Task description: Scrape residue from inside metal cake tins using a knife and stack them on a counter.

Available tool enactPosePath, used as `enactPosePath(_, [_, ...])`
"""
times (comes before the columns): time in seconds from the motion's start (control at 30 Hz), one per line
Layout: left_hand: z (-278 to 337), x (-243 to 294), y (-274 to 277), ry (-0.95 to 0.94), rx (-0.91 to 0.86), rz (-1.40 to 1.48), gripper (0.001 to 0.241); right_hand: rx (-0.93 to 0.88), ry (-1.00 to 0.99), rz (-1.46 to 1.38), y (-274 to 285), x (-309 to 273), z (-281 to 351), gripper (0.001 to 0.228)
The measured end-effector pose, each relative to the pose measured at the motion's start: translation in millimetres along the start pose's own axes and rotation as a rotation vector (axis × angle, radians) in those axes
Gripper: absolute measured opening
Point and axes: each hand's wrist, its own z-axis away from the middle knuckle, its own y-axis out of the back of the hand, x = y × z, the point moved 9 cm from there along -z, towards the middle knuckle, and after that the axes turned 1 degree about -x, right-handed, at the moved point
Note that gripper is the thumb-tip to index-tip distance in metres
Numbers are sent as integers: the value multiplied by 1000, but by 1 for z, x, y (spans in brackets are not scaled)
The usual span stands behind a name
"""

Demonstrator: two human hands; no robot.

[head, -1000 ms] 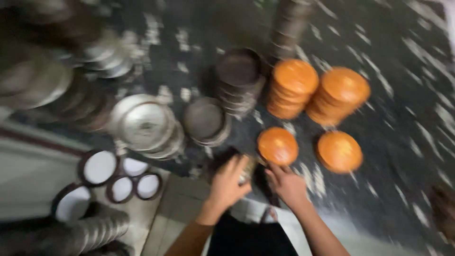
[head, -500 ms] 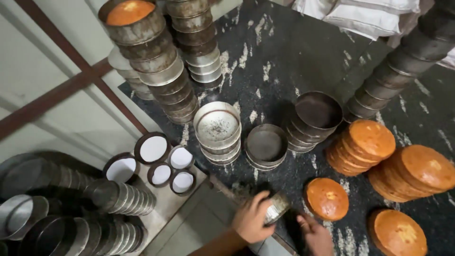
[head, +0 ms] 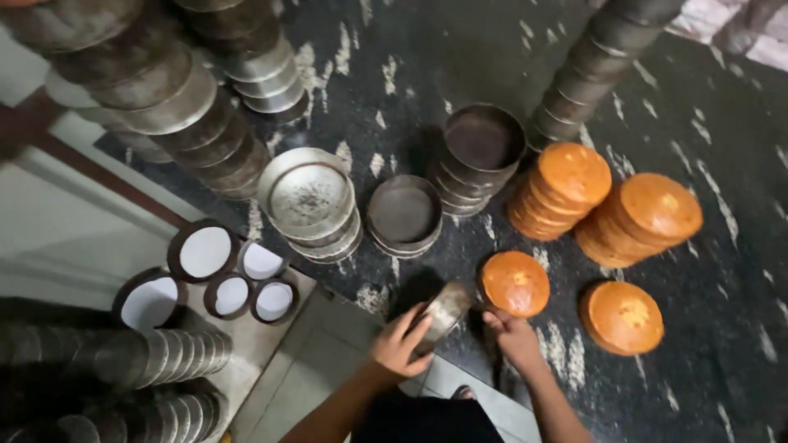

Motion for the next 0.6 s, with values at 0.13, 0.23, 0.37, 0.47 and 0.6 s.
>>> enactPosePath(0.13, [25, 7, 13, -107, 178, -98, 83, -84, 0, -290, -13, -21, 8, 41])
enactPosePath(0.23, [-7, 28, 33, -15, 206, -47, 78, -46, -95, -170, 27, -69, 37, 38])
enactPosePath(0.37, [-92, 47, 66, 283, 164, -103, 78, 246, 162, 199, 79, -140, 64, 35])
enactPosePath(0.47, [-105, 19, 40, 589, -49, -82, 83, 318, 253, 302, 93, -162, 67, 36])
enactPosePath(0.6, [-79, 14, 26, 343, 60, 35, 86, 224, 52, 255, 88, -127, 48, 36])
